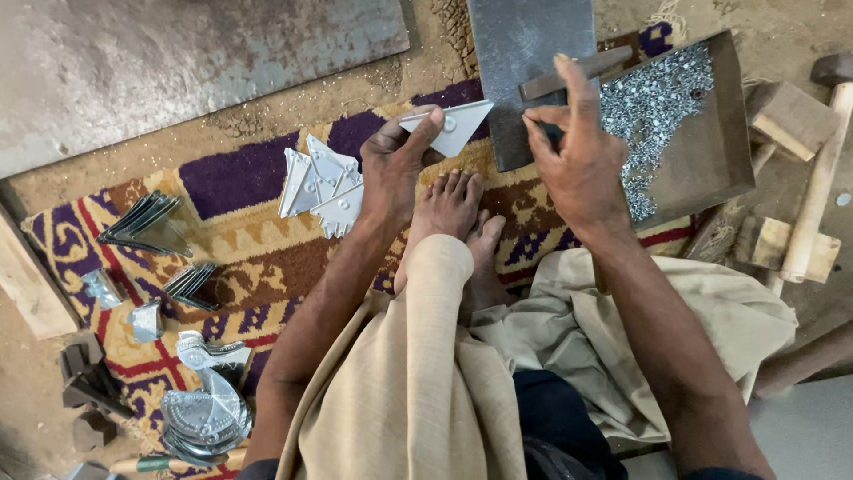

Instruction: The person sits on the floor and hammers small fasteners into triangular aluminum pieces placed on a steel plate, working one piece at a time. Finished pieces are set aside on the rug with a stack of completed pieces nearby.

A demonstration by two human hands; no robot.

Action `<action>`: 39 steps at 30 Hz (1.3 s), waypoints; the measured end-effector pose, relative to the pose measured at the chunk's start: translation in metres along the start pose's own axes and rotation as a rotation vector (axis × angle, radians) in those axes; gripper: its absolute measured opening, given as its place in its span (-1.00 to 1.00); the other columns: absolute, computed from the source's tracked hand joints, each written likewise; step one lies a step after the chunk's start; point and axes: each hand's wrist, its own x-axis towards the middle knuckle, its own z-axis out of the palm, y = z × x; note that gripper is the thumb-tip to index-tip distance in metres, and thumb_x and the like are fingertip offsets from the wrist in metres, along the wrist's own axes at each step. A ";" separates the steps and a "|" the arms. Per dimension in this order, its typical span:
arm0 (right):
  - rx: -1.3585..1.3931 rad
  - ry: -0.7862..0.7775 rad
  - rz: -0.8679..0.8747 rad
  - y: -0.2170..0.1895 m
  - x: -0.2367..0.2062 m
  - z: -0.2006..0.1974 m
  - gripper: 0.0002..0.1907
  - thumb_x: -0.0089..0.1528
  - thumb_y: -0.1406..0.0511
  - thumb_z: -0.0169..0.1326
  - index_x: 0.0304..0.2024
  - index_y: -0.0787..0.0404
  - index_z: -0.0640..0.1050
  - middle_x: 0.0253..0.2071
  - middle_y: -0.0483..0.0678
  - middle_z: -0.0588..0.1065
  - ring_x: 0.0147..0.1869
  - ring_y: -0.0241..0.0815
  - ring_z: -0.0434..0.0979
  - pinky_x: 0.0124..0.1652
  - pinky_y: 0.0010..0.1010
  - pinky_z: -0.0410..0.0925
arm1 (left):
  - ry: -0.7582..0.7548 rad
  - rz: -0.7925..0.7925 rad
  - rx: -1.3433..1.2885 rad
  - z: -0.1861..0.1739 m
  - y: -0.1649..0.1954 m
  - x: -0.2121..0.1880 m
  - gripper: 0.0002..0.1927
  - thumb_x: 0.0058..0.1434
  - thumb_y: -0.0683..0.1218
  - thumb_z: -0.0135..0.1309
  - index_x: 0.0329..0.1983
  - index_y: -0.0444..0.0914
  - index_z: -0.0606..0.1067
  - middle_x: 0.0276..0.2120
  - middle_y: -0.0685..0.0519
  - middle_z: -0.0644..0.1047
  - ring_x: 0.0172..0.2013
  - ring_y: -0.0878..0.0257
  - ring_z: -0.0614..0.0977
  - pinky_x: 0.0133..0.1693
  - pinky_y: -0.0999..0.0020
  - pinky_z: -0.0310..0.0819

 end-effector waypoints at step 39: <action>0.327 -0.360 0.599 -0.027 -0.084 -0.066 -0.64 0.51 0.12 -0.24 -0.17 0.25 0.40 -0.62 -0.20 0.26 -0.63 -0.40 0.20 -0.70 -0.46 0.09 | -0.030 0.025 0.147 0.030 -0.024 0.010 -0.67 0.27 -0.03 0.24 -0.09 -0.41 0.63 -0.31 -0.07 0.70 -0.33 0.32 0.69 -0.24 0.40 0.65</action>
